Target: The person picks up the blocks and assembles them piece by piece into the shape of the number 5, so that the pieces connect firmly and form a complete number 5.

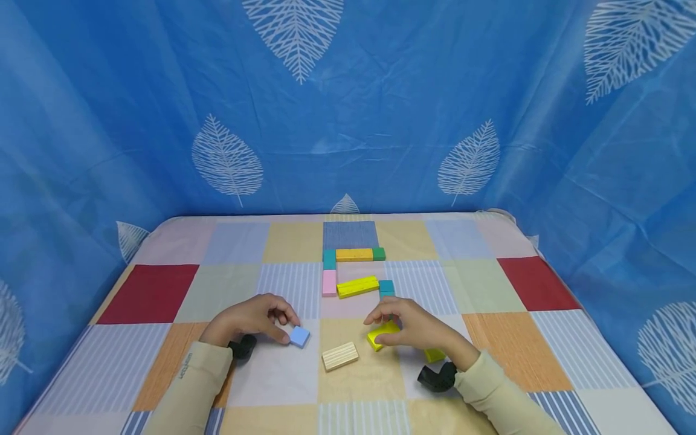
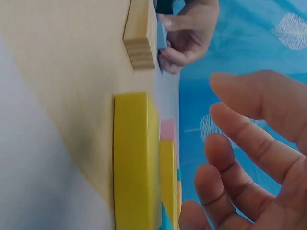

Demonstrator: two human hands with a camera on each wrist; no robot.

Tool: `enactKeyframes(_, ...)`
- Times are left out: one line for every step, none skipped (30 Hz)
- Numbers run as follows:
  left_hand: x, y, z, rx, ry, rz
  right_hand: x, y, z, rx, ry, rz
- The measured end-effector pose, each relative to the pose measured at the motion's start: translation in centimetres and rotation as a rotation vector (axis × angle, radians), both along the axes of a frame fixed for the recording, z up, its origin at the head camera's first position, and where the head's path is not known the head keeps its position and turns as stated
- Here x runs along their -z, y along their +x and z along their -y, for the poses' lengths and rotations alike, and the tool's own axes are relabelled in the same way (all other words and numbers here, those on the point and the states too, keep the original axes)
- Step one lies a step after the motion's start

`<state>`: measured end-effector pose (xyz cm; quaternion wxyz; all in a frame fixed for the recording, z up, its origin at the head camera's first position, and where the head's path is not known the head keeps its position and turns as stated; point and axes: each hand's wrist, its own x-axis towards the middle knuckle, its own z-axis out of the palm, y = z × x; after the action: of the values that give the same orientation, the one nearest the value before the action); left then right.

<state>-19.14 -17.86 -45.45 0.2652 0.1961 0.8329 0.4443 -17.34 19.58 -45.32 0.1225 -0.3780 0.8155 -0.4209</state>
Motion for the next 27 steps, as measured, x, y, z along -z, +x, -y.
enactKeyframes(0.0, 0.0, 0.0, 0.0, -0.003, -0.001, 0.0, 0.1, 0.2, 0.004, -0.008, 0.001)
enactKeyframes(0.0, -0.1, 0.0, -0.002, -0.008, -0.002, 0.0, 0.1, 0.3, 0.006, -0.016, 0.005)
enactKeyframes(0.0, -0.1, 0.0, 0.0, -0.01, -0.005, 0.1, 0.1, 0.4, 0.006, -0.026, 0.008)
enactKeyframes(0.0, -0.1, -0.1, -0.002, -0.014, -0.007, 0.1, 0.2, 0.6, 0.006, -0.034, 0.01)
enactKeyframes(0.0, -0.1, -0.1, -0.003, -0.018, -0.01, 0.1, 0.2, 0.8, 0.003, -0.043, 0.01)
enactKeyframes(0.0, -0.2, 0.0, -0.002, -0.018, -0.01, 0.2, 0.2, 0.9, 0.006, -0.049, 0.017)
enactKeyframes(0.0, -0.2, 0.0, -0.001, -0.019, -0.01, 0.2, 0.3, 1.1, 0.005, -0.054, 0.017)
enactKeyframes(0.0, -0.2, 0.0, 0.006, -0.018, -0.014, 0.2, 0.3, 1.3, 0.003, -0.059, 0.02)
enactKeyframes(0.0, -0.2, 0.1, 0.008, -0.017, -0.016, 0.2, 0.4, 1.5, 0.001, -0.064, 0.023)
enactKeyframes(0.1, -0.3, 0.1, 0.012, -0.015, -0.018, 0.3, 0.4, 1.7, -0.002, -0.068, 0.025)
enactKeyframes(0.1, -0.3, 0.2, 0.014, -0.015, -0.018, 0.3, 0.4, 1.9, -0.006, -0.072, 0.03)
enactKeyframes(0.1, -0.3, 0.2, 0.014, -0.014, -0.018, 0.3, 0.5, 2.1, -0.01, -0.075, 0.028)
enactKeyframes(0.1, -0.2, 0.2, 0.013, -0.015, -0.019, 0.3, 0.5, 2.3, -0.012, -0.076, 0.031)
enactKeyframes(0.1, -0.2, 0.2, 0.012, -0.013, -0.018, 0.4, 0.6, 2.6, -0.012, -0.078, 0.037)
enactKeyframes(0.1, -0.2, 0.2, 0.007, -0.015, -0.016, 0.4, 0.6, 2.8, -0.012, -0.078, 0.042)
enactKeyframes(0.1, -0.2, 0.2, 0.004, -0.015, -0.014, 0.5, 0.7, 3.0, -0.011, -0.078, 0.047)
enactKeyframes(0.1, -0.2, 0.2, -0.002, -0.016, -0.011, 0.5, 0.7, 3.3, -0.013, -0.078, 0.051)
enactKeyframes(0.1, -0.2, 0.1, -0.005, -0.017, -0.011, 0.5, 0.8, 3.5, -0.013, -0.077, 0.054)
enactKeyframes(0.2, -0.2, 0.1, -0.006, -0.016, -0.01, 0.6, 0.8, 3.7, -0.01, -0.074, 0.061)
enactKeyframes(0.2, -0.2, 0.1, -0.007, -0.015, -0.009, 0.6, 0.9, 3.9, -0.01, -0.071, 0.064)
enactKeyframes(0.2, -0.2, 0.1, -0.008, -0.016, -0.009, 0.6, 1.0, 4.0, -0.012, -0.066, 0.061)
enactKeyframes(0.1, -0.2, 0.1, -0.009, -0.015, -0.008, 0.6, 1.1, 4.2, -0.012, -0.061, 0.058)
enactKeyframes(0.1, -0.2, 0.1, -0.009, -0.014, -0.008, 0.7, 1.1, 4.3, -0.013, -0.056, 0.054)
enactKeyframes(0.1, -0.2, 0.1, -0.006, -0.013, -0.009, 0.7, 1.2, 4.4, -0.009, -0.046, 0.052)
enactKeyframes(0.0, -0.2, 0.1, -0.005, -0.011, -0.007, 0.7, 1.2, 4.5, -0.009, -0.037, 0.047)
enactKeyframes(0.0, -0.2, 0.1, -0.004, -0.01, -0.008, 0.7, 1.2, 4.6, -0.009, -0.028, 0.047)
enactKeyframes(-0.1, -0.1, 0.1, -0.004, -0.008, -0.009, 0.8, 1.3, 4.6, -0.01, -0.02, 0.043)
